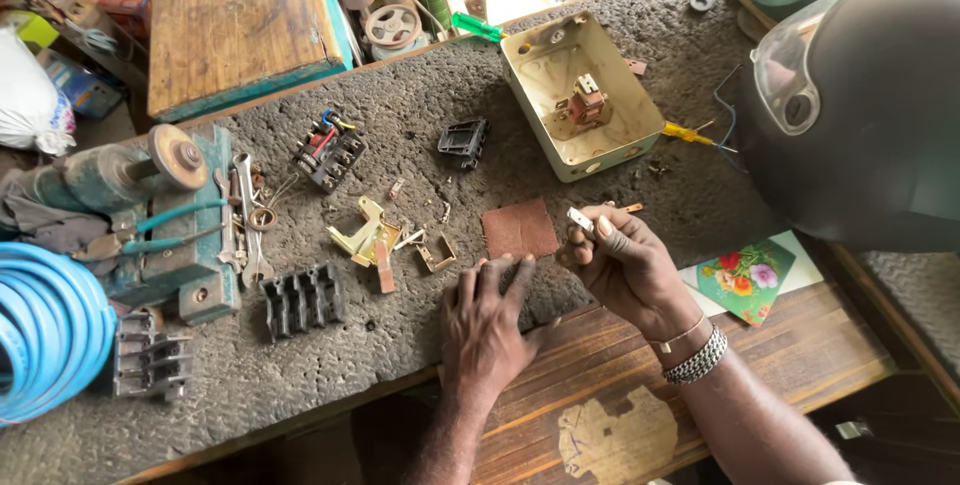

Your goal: The person sands small metal contacts with a sandpaper pad, then picks up a black plastic electrical component and inserts the contacts into its slots. The person continues to handle and insert contacts into the component.

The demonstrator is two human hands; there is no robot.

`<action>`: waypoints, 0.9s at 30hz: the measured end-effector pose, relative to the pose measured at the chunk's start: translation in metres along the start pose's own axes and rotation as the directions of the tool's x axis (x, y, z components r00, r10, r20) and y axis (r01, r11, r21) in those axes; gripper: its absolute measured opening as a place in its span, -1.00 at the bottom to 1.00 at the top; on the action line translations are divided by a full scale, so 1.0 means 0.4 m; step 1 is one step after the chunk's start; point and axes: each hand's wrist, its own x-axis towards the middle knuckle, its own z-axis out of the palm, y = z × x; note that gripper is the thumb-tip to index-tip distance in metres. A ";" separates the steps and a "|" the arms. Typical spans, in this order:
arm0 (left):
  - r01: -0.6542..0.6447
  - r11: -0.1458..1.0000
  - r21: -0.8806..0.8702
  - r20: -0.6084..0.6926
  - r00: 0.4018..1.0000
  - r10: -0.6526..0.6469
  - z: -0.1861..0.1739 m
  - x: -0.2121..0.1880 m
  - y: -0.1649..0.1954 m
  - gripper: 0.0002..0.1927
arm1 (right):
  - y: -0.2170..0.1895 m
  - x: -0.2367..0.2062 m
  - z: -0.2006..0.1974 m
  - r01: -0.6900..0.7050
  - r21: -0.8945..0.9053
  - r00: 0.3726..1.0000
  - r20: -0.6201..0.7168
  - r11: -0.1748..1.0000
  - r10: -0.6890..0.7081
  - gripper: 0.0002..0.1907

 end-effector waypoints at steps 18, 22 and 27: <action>-0.001 0.999 -0.046 -0.090 0.996 -0.003 -0.010 -0.011 0.014 -0.07 | -0.098 -0.015 0.052 0.077 -0.782 0.793 0.424 -0.619 -0.438 -0.80; -0.040 0.997 -0.059 -0.120 0.992 0.033 0.007 -0.021 -0.005 -0.02 | -0.083 -0.003 0.115 0.099 -0.787 0.809 0.420 -0.609 -0.412 -0.77; -0.064 0.998 -0.007 -0.150 0.987 0.062 0.014 -0.027 -0.018 0.01 | -0.015 0.066 0.205 0.371 -0.835 0.858 0.476 -0.408 -0.194 -0.80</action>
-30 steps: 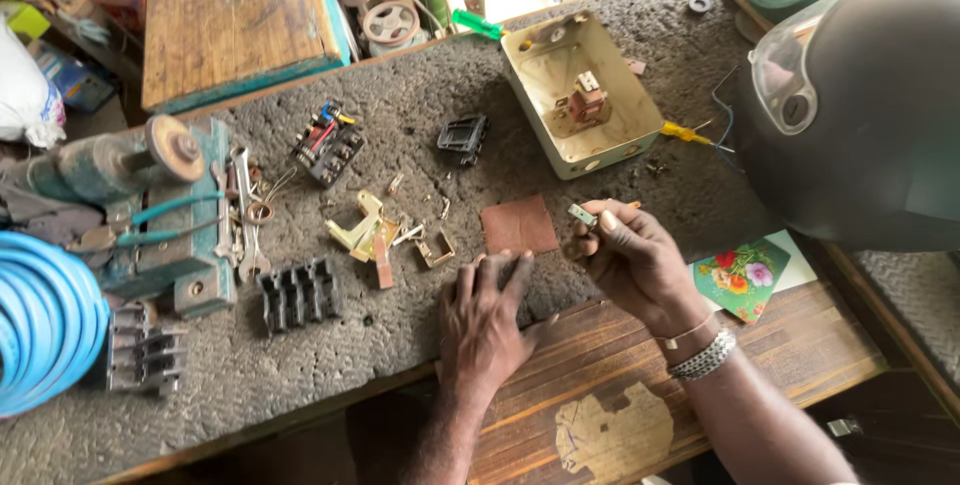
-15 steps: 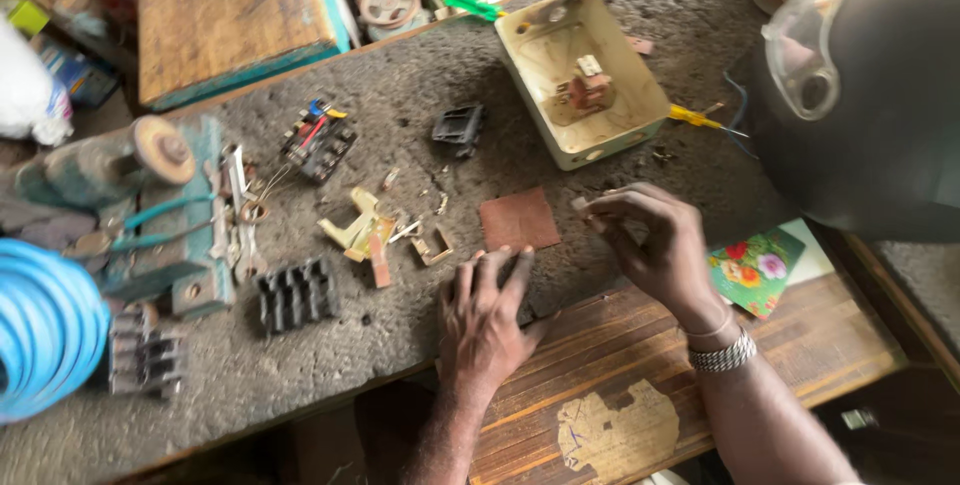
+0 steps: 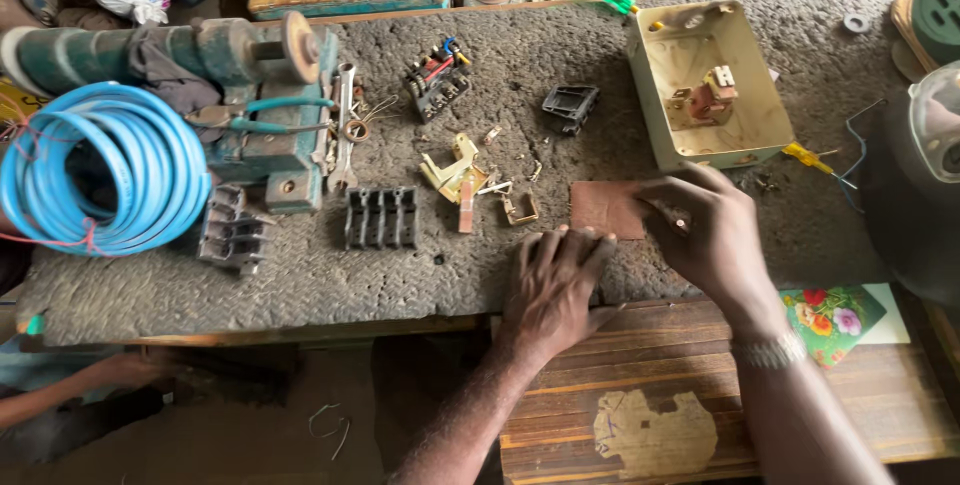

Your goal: The person sands small metal contacts with a sandpaper pad, then picks up a black plastic electrical component and inserts the contacts into its slots. The person continues to handle and insert contacts into the component.

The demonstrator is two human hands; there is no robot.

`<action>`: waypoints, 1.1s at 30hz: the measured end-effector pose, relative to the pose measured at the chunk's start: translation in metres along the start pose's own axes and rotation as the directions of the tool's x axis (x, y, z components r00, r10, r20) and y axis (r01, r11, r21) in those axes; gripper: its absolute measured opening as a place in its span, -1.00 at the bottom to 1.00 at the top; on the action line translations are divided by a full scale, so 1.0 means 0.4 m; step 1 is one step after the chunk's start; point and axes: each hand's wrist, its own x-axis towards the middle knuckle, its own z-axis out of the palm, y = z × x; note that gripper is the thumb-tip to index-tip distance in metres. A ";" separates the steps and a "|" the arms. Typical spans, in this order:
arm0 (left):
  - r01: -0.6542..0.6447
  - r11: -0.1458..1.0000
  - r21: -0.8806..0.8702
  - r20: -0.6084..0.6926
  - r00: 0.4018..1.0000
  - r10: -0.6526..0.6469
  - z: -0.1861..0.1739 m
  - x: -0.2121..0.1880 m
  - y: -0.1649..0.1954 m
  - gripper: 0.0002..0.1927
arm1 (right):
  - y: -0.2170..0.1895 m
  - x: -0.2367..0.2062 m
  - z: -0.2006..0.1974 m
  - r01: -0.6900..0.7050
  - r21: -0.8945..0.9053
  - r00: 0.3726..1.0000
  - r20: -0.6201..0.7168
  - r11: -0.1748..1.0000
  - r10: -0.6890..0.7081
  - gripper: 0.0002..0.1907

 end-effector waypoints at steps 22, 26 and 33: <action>-0.004 0.998 0.064 -0.012 1.000 0.005 -0.002 -0.018 0.000 -0.04 | 0.095 0.145 0.207 -0.239 0.854 0.958 0.284 0.462 -0.030 -0.92; -0.012 1.000 0.014 -0.012 1.000 0.012 0.002 -0.001 -0.001 0.00 | 0.143 0.053 0.150 -0.269 0.955 0.963 0.266 -0.124 -0.046 -0.88; 0.019 1.000 0.011 0.033 0.999 -0.020 0.012 0.006 0.008 0.00 | 0.186 -0.037 0.076 -0.445 0.879 0.857 0.474 -0.173 0.202 -0.83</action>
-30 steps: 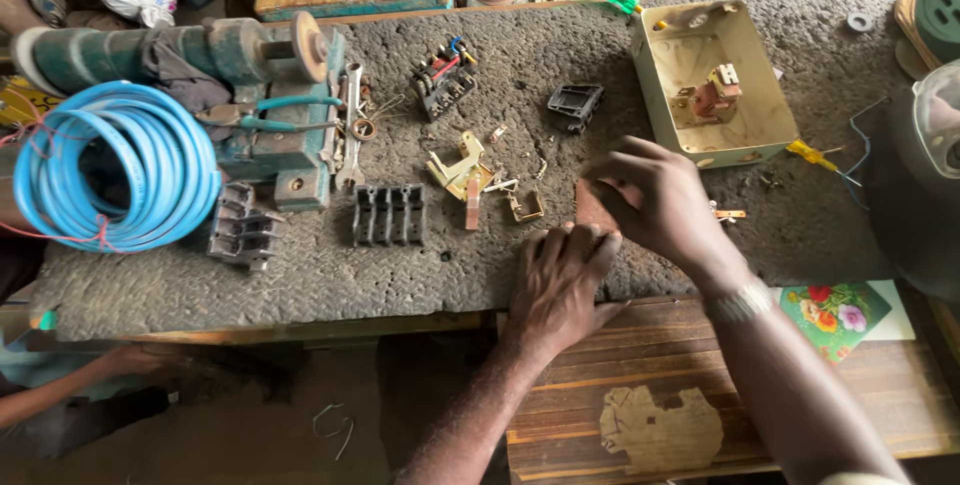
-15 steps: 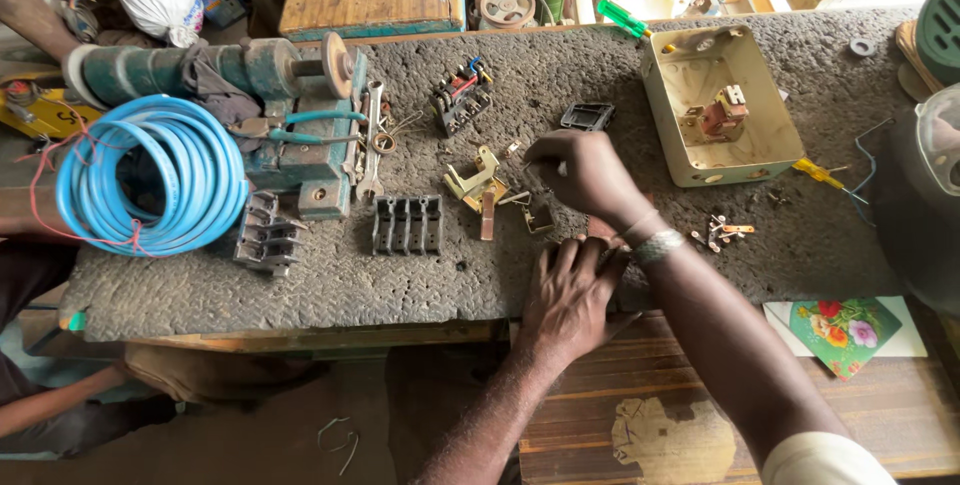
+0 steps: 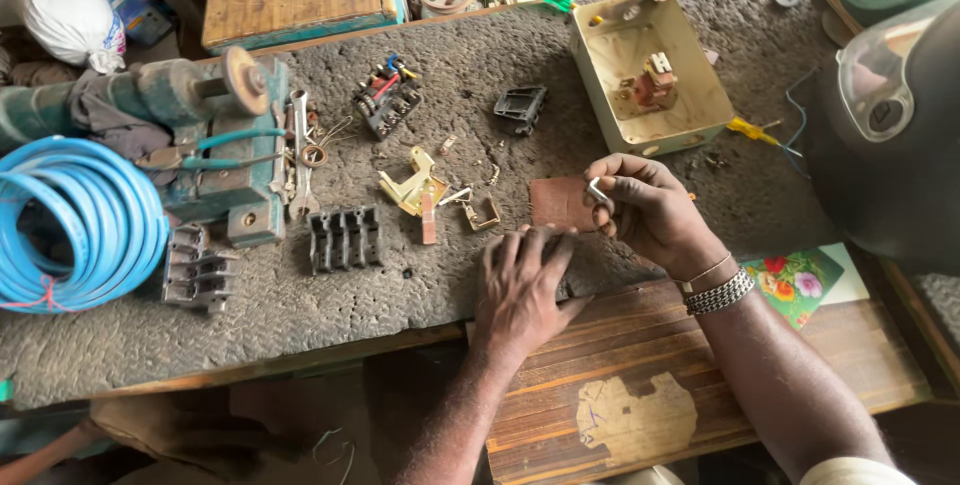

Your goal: The person sands small metal contacts with a sandpaper pad, then picks up a black plastic electrical component and inserts the contacts into its slots. The person continues to handle and insert contacts into the component.

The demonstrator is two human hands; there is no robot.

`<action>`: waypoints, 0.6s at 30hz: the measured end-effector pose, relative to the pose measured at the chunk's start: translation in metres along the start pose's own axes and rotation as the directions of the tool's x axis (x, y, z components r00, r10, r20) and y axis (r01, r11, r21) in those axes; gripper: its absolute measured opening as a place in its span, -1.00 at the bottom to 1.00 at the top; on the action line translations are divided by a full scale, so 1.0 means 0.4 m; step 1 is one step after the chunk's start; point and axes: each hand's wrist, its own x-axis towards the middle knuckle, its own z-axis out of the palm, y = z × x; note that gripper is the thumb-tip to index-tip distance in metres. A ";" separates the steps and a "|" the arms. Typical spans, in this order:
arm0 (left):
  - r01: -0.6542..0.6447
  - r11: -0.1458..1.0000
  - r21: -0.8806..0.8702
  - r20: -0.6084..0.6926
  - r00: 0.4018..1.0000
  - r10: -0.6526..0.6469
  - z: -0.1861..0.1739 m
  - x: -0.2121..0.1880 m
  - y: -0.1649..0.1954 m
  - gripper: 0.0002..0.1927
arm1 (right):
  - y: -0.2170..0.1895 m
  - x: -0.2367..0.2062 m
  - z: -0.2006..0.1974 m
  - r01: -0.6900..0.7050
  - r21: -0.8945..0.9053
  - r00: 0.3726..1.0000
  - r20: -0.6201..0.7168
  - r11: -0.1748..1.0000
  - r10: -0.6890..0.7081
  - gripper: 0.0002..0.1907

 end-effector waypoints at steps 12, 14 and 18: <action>0.033 0.999 0.013 0.083 0.996 -0.034 -0.033 0.016 0.024 -0.04 | -0.044 -0.075 0.033 0.163 0.007 0.982 0.094 0.987 -0.163 -0.63; 0.042 0.999 0.022 0.097 0.994 -0.044 -0.037 0.019 0.029 -0.03 | -0.050 -0.087 0.047 0.202 0.064 0.962 0.177 0.977 -0.210 -0.66; 0.048 0.999 0.019 0.088 0.995 -0.049 -0.038 0.018 0.033 -0.06 | -0.067 -0.097 0.070 0.202 0.058 0.949 0.233 0.978 -0.210 -0.66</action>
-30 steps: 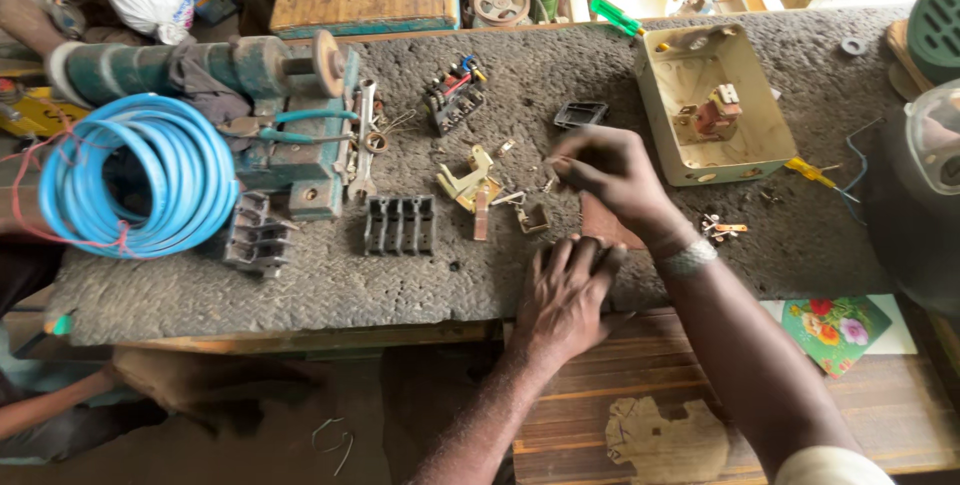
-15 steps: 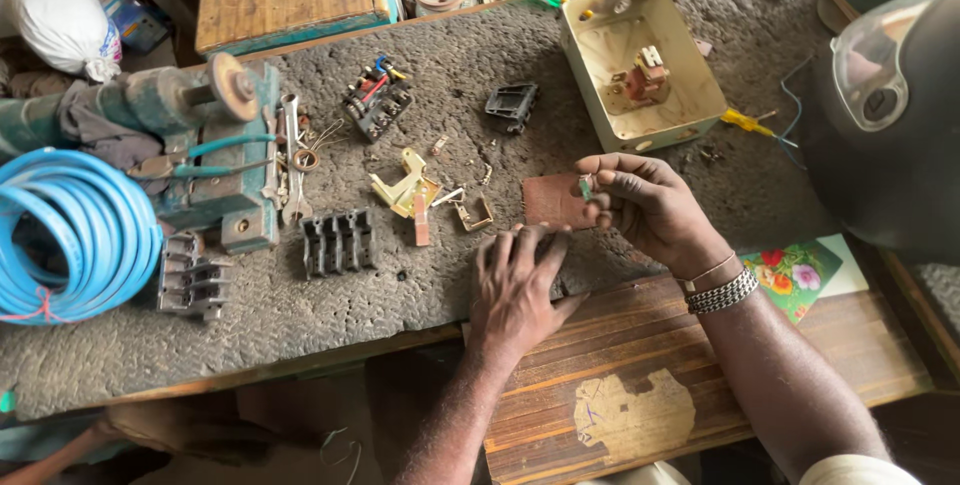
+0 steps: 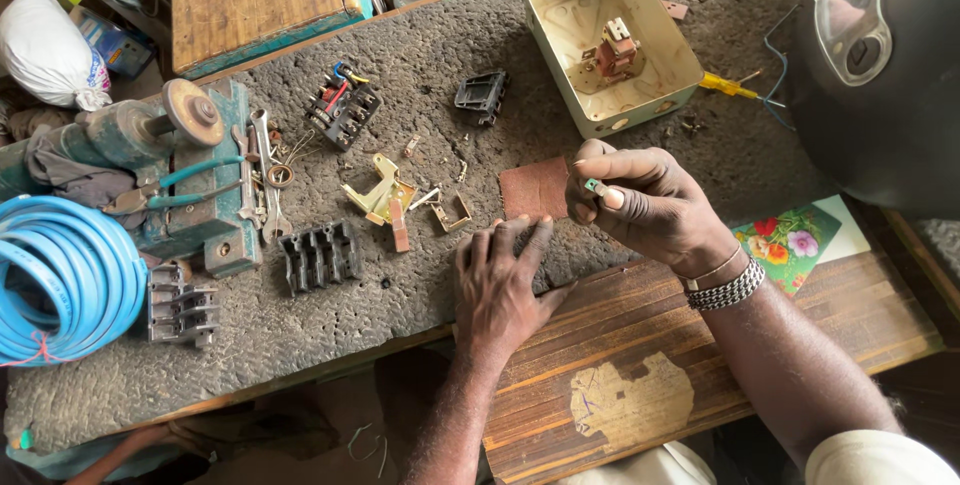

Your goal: The person sands small metal contacts with a sandpaper pad, then picks up a black plastic electrical component and inserts the contacts into its slots. The person continues to handle and insert contacts into the component.

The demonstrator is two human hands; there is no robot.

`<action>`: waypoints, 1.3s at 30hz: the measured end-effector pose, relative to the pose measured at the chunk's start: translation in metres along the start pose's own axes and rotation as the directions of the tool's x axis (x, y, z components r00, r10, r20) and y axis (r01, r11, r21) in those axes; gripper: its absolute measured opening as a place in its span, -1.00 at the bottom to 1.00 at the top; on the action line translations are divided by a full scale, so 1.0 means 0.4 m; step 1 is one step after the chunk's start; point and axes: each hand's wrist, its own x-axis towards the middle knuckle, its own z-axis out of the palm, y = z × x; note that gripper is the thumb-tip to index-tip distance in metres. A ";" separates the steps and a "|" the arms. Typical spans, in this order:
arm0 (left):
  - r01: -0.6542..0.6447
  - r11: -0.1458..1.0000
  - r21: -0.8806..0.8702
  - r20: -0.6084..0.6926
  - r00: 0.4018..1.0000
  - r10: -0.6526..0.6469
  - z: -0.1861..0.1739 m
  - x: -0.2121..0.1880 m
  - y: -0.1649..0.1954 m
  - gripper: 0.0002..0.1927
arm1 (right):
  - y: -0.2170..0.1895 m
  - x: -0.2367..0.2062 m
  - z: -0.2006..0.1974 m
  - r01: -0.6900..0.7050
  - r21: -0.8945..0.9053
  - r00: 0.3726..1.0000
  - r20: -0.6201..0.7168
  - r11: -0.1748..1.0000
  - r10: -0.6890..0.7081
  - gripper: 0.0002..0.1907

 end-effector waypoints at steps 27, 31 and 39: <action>-0.031 0.999 -0.012 -0.060 0.998 0.030 -0.025 -0.003 -0.001 -0.13 | 0.053 0.064 -0.004 0.112 -0.972 0.993 0.119 -0.207 -0.020 -0.77; -0.026 1.000 0.005 -0.036 0.999 0.026 -0.022 -0.003 -0.003 -0.12 | 0.047 0.068 0.005 0.121 -0.974 0.992 0.125 -0.193 -0.008 -0.73; -0.034 0.999 0.005 -0.037 0.999 0.034 -0.005 0.000 -0.009 -0.08 | 0.031 0.066 0.017 0.008 -0.973 0.999 0.020 -0.229 -0.050 -0.76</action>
